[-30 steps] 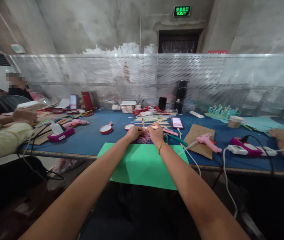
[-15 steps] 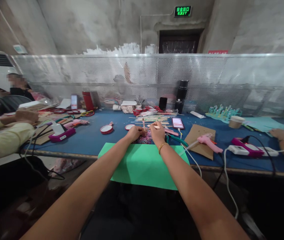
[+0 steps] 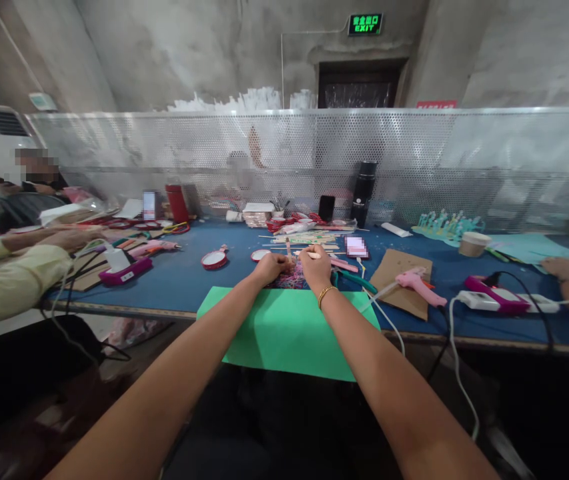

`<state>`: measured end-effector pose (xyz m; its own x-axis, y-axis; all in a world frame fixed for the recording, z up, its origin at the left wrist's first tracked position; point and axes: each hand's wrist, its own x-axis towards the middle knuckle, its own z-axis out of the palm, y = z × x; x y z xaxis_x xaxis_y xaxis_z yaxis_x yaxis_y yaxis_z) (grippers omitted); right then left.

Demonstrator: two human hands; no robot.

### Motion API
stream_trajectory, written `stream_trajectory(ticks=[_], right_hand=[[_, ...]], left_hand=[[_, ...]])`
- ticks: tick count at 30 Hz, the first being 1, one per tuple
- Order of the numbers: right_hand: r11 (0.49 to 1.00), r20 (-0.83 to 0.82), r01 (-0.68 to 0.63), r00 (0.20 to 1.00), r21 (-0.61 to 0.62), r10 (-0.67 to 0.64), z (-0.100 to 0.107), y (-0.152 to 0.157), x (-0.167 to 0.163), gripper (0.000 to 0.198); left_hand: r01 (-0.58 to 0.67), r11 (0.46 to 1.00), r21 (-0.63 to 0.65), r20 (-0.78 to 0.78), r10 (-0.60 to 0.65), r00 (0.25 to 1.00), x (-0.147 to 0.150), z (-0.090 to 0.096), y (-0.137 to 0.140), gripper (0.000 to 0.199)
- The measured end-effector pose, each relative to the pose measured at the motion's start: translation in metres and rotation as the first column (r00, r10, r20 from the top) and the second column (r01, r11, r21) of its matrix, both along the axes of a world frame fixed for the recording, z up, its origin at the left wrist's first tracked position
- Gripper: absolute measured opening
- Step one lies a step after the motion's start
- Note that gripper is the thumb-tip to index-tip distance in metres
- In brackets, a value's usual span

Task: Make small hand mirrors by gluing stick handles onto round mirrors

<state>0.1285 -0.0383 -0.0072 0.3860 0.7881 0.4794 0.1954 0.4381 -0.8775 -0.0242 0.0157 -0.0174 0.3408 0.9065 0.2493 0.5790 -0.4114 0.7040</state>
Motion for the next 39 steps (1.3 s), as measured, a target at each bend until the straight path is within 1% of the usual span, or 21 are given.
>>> stream_trajectory(ticks=[4, 11, 13, 17, 19, 23, 25, 29, 34, 36, 39], right_hand=[[1.0, -0.008, -0.007, 1.0, 0.002, 0.007, -0.0029, 0.0032, 0.001, 0.009], [0.996, -0.003, -0.088, 0.996, 0.004, 0.088, -0.0055, 0.0058, -0.0009, 0.009], [0.997, 0.021, -0.072, 0.997, 0.001, 0.072, -0.0062, 0.0062, -0.0001, 0.008], [1.0, 0.016, 0.019, 1.0, -0.013, -0.019, -0.0073, 0.0072, 0.0015, 0.008], [1.0, 0.005, 0.005, 1.0, -0.011, -0.005, -0.0078, 0.0078, 0.001, 0.008], [0.998, 0.034, -0.07, 0.997, -0.001, 0.07, -0.0079, 0.0078, -0.0004, 0.008], [0.998, 0.046, -0.057, 0.997, -0.002, 0.057, -0.0072, 0.0068, 0.0, 0.009], [1.0, 0.057, 0.012, 0.998, -0.001, -0.012, -0.0046, 0.0037, 0.0015, 0.009], [0.997, 0.021, -0.072, 0.997, 0.013, 0.071, -0.0034, 0.0024, -0.0004, 0.008], [0.998, 0.028, -0.065, 0.998, 0.012, 0.065, -0.0038, 0.0029, -0.0006, 0.008], [1.0, 0.028, -0.012, 1.0, 0.013, 0.012, -0.0038, 0.003, 0.0003, 0.009]], left_hand=[[-0.002, 1.0, 0.029, -0.019, 0.003, 1.0, -0.0008, -0.0013, 0.0012, 0.033], [0.025, 0.997, 0.067, -0.021, -0.023, 1.0, -0.0011, -0.0032, 0.003, 0.033], [0.018, 0.998, 0.066, -0.025, -0.016, 1.0, -0.001, -0.0035, 0.0037, 0.033], [0.023, 0.999, 0.049, -0.009, -0.022, 1.0, -0.001, -0.0043, 0.005, 0.035], [0.029, 0.999, 0.041, -0.001, -0.029, 1.0, -0.0011, -0.0045, 0.0051, 0.036], [0.012, 0.999, 0.045, -0.004, -0.011, 1.0, -0.0009, -0.0039, 0.004, 0.038], [0.007, 0.999, 0.04, -0.008, -0.007, 1.0, -0.0006, -0.0033, 0.0031, 0.036], [-0.008, 0.999, 0.037, -0.03, 0.009, 1.0, 0.0001, -0.0013, 0.0012, 0.035], [-0.005, 0.999, 0.049, -0.028, 0.007, 1.0, 0.0002, 0.0004, -0.0003, 0.034], [-0.003, 0.999, 0.045, -0.021, 0.004, 1.0, 0.0001, 0.0005, -0.0006, 0.034], [-0.007, 0.999, 0.038, -0.02, 0.008, 1.0, 0.0, 0.0005, -0.001, 0.035]])
